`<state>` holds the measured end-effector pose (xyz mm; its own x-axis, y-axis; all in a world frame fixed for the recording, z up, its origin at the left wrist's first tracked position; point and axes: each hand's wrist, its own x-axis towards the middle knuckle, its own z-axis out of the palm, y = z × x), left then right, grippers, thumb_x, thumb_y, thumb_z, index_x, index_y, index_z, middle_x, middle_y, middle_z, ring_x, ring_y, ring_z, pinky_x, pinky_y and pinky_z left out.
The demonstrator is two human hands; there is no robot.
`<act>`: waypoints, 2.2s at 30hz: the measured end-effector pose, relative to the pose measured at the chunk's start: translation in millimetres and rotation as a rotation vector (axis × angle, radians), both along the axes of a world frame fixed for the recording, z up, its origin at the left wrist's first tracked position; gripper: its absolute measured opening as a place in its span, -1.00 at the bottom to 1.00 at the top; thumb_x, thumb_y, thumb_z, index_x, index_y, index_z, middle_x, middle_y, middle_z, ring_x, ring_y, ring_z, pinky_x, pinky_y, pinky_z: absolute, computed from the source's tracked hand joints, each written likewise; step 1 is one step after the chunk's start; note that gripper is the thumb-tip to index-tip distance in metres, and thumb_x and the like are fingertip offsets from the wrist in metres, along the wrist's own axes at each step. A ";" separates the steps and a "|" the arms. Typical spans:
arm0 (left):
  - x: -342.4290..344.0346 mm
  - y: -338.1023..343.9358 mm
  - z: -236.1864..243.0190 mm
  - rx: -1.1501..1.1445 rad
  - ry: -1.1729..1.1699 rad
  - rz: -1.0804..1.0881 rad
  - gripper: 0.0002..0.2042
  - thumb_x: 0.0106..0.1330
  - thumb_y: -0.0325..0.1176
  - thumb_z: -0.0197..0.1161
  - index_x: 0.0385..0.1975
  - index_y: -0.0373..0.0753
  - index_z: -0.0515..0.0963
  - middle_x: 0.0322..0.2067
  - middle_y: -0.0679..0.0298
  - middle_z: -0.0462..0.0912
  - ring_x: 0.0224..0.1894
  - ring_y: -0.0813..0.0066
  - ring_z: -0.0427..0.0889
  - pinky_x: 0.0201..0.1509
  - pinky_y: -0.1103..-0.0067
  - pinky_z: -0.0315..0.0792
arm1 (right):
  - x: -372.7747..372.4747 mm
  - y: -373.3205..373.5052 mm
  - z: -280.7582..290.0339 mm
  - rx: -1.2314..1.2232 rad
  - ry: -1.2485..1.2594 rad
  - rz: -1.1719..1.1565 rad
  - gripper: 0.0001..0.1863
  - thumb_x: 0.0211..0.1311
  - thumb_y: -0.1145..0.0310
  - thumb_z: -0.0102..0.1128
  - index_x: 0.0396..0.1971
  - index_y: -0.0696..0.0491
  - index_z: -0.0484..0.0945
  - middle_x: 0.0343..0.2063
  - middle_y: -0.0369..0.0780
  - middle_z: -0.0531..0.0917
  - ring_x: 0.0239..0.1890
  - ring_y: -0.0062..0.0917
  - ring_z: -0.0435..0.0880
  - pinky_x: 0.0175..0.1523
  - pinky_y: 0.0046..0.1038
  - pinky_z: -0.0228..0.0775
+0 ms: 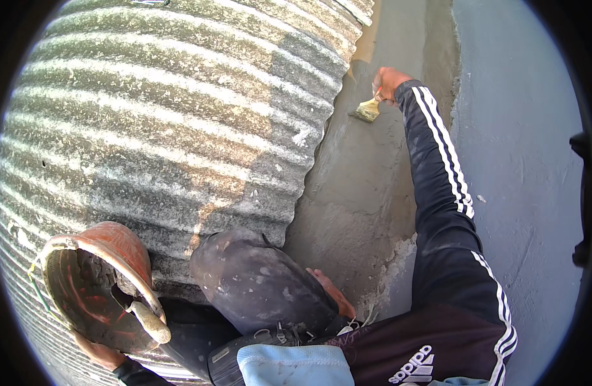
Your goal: The person scoops cement from a bucket with a trowel and spreads it along the junction between a corrugated roof and a wall. They repeatedly smooth the cement to create a continuous seal along the edge.
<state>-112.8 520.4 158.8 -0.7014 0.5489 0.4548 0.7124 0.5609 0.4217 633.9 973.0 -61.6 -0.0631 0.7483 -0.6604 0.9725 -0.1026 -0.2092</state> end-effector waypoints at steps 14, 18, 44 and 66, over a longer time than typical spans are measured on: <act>0.6 4.8 -1.7 0.068 -0.099 -0.026 -0.48 0.63 -0.26 -0.25 0.45 -0.45 0.24 0.48 -0.02 0.25 0.50 0.17 0.25 0.57 0.35 0.14 | 18.0 59.0 -56.2 0.601 -0.290 -0.126 -0.69 0.34 0.40 0.06 0.00 -0.03 0.70 -0.02 -0.01 0.72 0.08 -0.07 0.69 0.17 -0.12 0.56; -0.4 3.6 -1.2 0.005 -0.013 0.034 -0.48 0.65 -0.23 -0.25 0.44 -0.44 0.27 0.46 -0.02 0.29 0.50 0.19 0.26 0.57 0.38 0.14 | -21.8 -18.8 -46.0 0.534 -0.123 0.031 -0.74 0.29 0.42 0.12 -0.11 0.00 0.73 -0.16 0.05 0.73 -0.06 -0.04 0.73 0.07 -0.11 0.58; -13.7 5.1 -14.4 0.111 -0.024 -0.094 -0.57 0.61 -0.39 -0.20 0.36 -0.36 0.42 0.34 -0.11 0.44 0.35 0.06 0.47 0.44 0.33 0.33 | -90.2 -153.6 -52.9 0.598 0.197 -0.716 -0.75 0.26 0.33 0.10 -0.26 0.11 0.72 -0.23 0.06 0.74 -0.10 -0.01 0.72 0.06 -0.15 0.56; -36.8 5.7 -19.3 0.058 -0.026 -0.096 -0.47 0.58 -0.20 -0.22 0.34 -0.44 0.40 0.40 -0.14 0.34 0.45 0.03 0.32 0.53 0.28 0.18 | -84.7 -176.6 -29.9 0.234 0.715 -1.090 -0.86 0.28 0.48 0.20 -0.32 0.26 0.64 -0.52 -0.12 0.73 -0.67 -0.55 0.60 -0.64 -0.43 0.50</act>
<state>-149.6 526.1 139.5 -0.6588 0.5873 0.4702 0.7500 0.4645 0.4708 549.2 796.4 -91.5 0.3609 0.7281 -0.5828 0.0845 -0.6478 -0.7571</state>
